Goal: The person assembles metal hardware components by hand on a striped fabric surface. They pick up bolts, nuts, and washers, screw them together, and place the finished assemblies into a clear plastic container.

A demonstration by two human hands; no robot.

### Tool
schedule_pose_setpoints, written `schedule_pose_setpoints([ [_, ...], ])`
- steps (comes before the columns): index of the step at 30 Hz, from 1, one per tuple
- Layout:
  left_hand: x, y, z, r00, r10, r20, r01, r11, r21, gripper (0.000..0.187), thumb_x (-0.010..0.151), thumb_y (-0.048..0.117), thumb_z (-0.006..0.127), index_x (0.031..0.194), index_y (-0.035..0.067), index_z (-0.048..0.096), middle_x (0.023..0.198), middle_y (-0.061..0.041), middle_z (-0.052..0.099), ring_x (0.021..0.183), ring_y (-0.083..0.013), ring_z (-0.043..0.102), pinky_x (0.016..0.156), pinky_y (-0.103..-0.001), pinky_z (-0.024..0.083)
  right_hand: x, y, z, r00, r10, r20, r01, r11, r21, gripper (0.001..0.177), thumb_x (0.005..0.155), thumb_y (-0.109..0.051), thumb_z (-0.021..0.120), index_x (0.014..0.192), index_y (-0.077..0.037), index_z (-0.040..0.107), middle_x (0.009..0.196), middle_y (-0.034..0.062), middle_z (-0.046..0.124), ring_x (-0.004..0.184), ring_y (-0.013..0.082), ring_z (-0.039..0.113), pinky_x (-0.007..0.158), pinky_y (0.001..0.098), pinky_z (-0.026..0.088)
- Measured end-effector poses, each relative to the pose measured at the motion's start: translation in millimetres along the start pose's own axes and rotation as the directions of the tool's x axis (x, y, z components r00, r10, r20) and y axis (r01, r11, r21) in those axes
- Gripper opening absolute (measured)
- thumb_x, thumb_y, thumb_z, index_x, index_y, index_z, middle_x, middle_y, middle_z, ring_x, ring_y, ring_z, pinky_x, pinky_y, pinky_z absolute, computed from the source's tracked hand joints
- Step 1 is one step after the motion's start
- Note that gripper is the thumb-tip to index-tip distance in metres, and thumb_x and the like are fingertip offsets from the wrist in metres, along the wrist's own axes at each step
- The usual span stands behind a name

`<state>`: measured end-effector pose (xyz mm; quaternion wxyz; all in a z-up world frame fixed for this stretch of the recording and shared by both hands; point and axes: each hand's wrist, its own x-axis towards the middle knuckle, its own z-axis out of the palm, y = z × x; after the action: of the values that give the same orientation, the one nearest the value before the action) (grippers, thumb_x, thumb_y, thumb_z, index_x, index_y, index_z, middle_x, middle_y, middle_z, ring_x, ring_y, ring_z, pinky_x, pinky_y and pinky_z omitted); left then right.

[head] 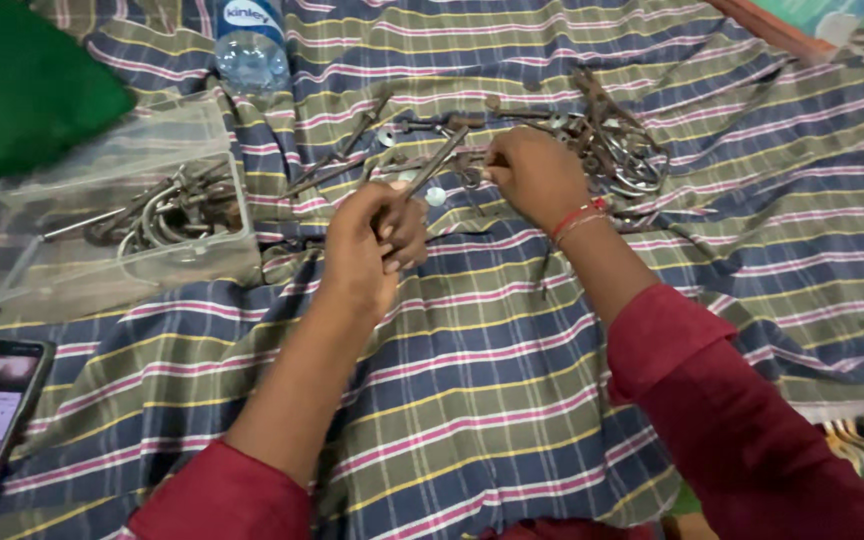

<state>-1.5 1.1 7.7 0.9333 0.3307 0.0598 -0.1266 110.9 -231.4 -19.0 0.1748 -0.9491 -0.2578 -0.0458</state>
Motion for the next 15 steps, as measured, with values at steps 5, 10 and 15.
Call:
schedule_pose_setpoints([
  [5, -5, 3, 8, 1.000, -0.018, 0.008, 0.018, 0.999, 0.039, 0.043, 0.096, 0.026, 0.055, 0.061, 0.015, 0.032, 0.054, 0.001, 0.028, 0.044, -0.0121, 0.025, 0.048, -0.033, 0.023, -3, -1, -2, 0.996, 0.082, -0.017, -0.076, 0.973, 0.216, 0.016, 0.083, -0.015, 0.080, 0.097, -0.008, 0.076, 0.092, 0.0098, 0.075, 0.083, 0.0252, 0.072, 0.074, 0.0377, 0.057],
  [10, -8, 7, 15, 0.999, -0.008, 0.048, 0.003, 0.996, 0.085, 0.045, 0.096, 0.027, 0.056, 0.059, 0.015, 0.033, 0.051, 0.000, 0.027, 0.042, -0.0126, 0.025, 0.047, -0.034, 0.023, -8, -7, -23, 0.991, 0.131, -0.017, -0.099, 0.822, 0.561, 0.018, 0.089, -0.008, 0.081, 0.105, -0.002, 0.076, 0.096, 0.0066, 0.077, 0.086, 0.0130, 0.073, 0.079, 0.0275, 0.059],
  [15, -9, 4, 17, 0.994, -0.050, 0.093, 0.036, 0.988, 0.149, 0.046, 0.097, 0.026, 0.056, 0.059, 0.015, 0.033, 0.050, 0.000, 0.028, 0.043, -0.0124, 0.024, 0.047, -0.033, 0.023, -46, -32, -43, 0.941, 0.321, 0.110, -0.198, 0.256, 0.946, 0.021, 0.091, 0.001, 0.074, 0.111, 0.005, 0.069, 0.101, 0.0107, 0.074, 0.092, 0.0183, 0.076, 0.084, 0.0299, 0.064],
])
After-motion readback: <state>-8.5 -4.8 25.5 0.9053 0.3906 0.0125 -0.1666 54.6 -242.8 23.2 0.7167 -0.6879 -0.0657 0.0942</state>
